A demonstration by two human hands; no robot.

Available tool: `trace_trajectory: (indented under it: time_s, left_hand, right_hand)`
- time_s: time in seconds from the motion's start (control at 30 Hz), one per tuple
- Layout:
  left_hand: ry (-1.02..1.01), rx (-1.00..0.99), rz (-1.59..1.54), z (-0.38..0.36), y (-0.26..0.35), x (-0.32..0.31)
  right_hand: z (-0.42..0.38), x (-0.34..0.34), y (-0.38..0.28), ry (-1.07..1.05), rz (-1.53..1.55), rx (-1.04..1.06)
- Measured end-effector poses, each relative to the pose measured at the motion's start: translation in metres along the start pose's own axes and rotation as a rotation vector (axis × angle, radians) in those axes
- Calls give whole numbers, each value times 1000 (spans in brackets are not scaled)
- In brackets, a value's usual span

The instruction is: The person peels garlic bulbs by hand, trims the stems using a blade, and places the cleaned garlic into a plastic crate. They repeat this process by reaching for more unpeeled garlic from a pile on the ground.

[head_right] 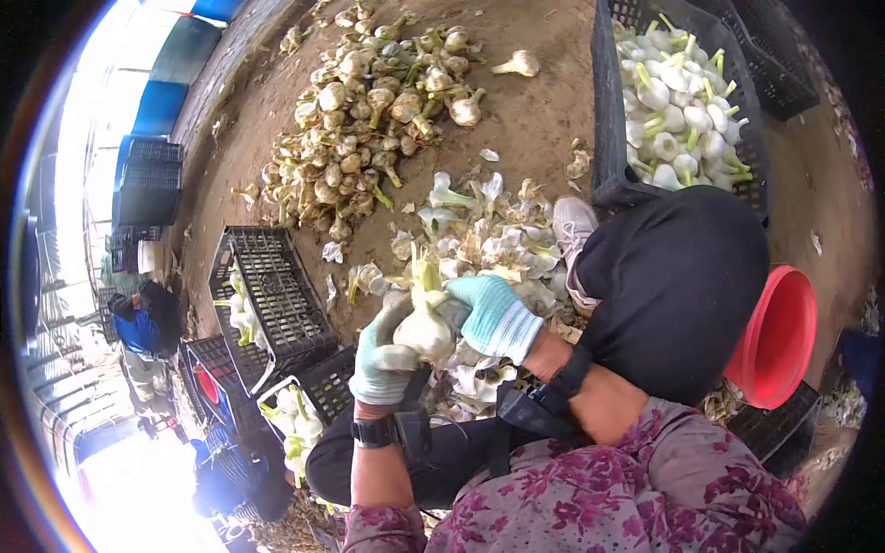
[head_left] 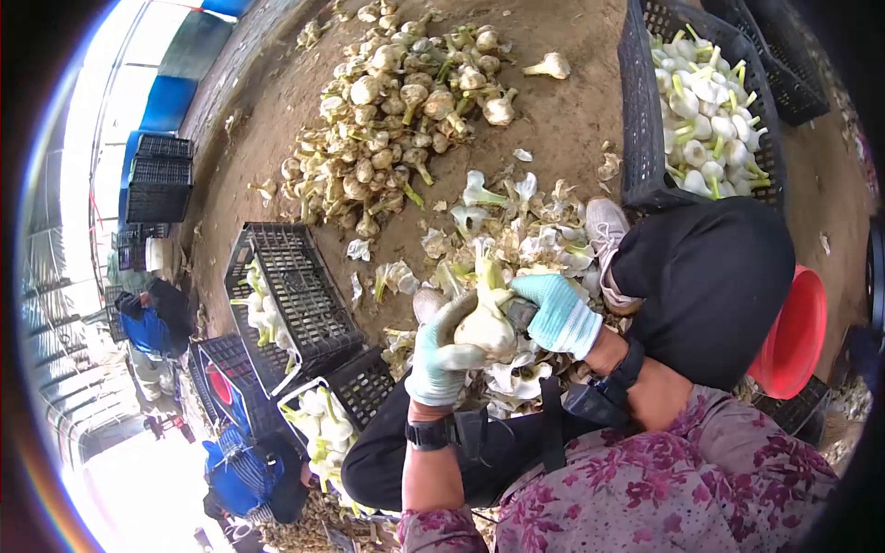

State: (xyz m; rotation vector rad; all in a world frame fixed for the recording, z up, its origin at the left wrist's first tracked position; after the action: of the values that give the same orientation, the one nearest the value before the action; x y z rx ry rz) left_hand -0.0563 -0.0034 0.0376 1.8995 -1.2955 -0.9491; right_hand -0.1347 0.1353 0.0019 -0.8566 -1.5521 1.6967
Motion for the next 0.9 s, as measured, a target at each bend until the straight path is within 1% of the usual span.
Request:
trace_trajectory:
  time_s: [0.03,0.1,0.13,0.17,0.23,0.27,0.3,0.33,0.37,0.4,0.43,0.47,0.53,0.57,0.63,0.67,0.7,0.73,0.77,0.8,0.83,0.87,0.9]
  left_hand:
    - [12,-2,-209,-3,-12,6]
    - [22,29,-748,0,-26,5]
    - [45,18,-567,-1,-26,-1]
    - [89,-79,-429,3,-32,-4]
    - [187,-236,-201,1,-29,-18]
    - [207,-285,-157,3,-35,-15]
    - [152,-192,-349,3,-35,-13]
    - [98,-100,-538,3,-33,-12]
    - [130,13,-680,0,-26,-16]
    - [173,66,-686,0,-29,-14]
    - [7,65,-720,1,-32,-9]
    - [-163,67,-748,2,-37,-2]
    - [-3,147,-685,8,-51,12]
    - [77,189,-652,9,-54,15]
    - [267,39,-469,9,-44,6]
    - [359,-34,-375,9,-40,2]
    - [302,-167,-534,10,-46,6]
    - [273,-186,-396,6,-46,6]
    - [247,-205,-260,0,-43,7]
    - [225,-226,-127,-4,-40,7]
    - [210,-181,-316,-4,-38,7]
    - [207,-161,-380,-10,-37,9]
    - [199,-140,-442,-17,-35,12]
  right_hand:
    - [3,3,-15,-74,-31,-58]
    - [3,1,-20,23,-127,72]
    - [1,1,-22,77,-175,134]
    - [-2,0,-19,102,-235,195]
    - [-2,-4,-12,89,-246,242]
    - [-1,-7,-13,77,-247,266]
    - [-2,-7,-13,86,-116,128]
    - [0,-5,-27,124,-47,59]
    - [0,-8,-22,122,18,7]
    - [0,-10,-16,119,81,-44]
    - [4,-6,-25,21,129,-226]
    - [3,-5,-27,38,215,-282]
    - [-5,-5,-21,85,211,-226]
    - [-8,-8,-17,107,330,-259]
    - [-8,-12,-10,157,566,-316]
    - [-9,-13,-6,138,545,-349]
    - [-10,-12,0,122,525,-380]
    - [-11,-12,1,108,505,-414]
    - [-12,-11,-9,91,433,-293]
    - [-10,-10,-11,45,365,-291]
    - [-3,-6,-10,-4,298,-288]
    - [2,-3,-8,-48,232,-286]
    - [4,6,1,119,-206,-65]
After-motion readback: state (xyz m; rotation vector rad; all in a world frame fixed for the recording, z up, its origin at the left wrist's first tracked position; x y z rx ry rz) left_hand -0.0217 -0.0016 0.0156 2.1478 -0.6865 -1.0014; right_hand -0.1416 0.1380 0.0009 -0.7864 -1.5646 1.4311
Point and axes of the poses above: each hand's wrist, its own z-axis towards the middle knuckle, its own x-axis out of the back of the hand, y = z × x, the point moved 3 cm from there along z, towards the middle knuckle, and after that the axes turned 9 degrees about z, right-handed, at the moved point
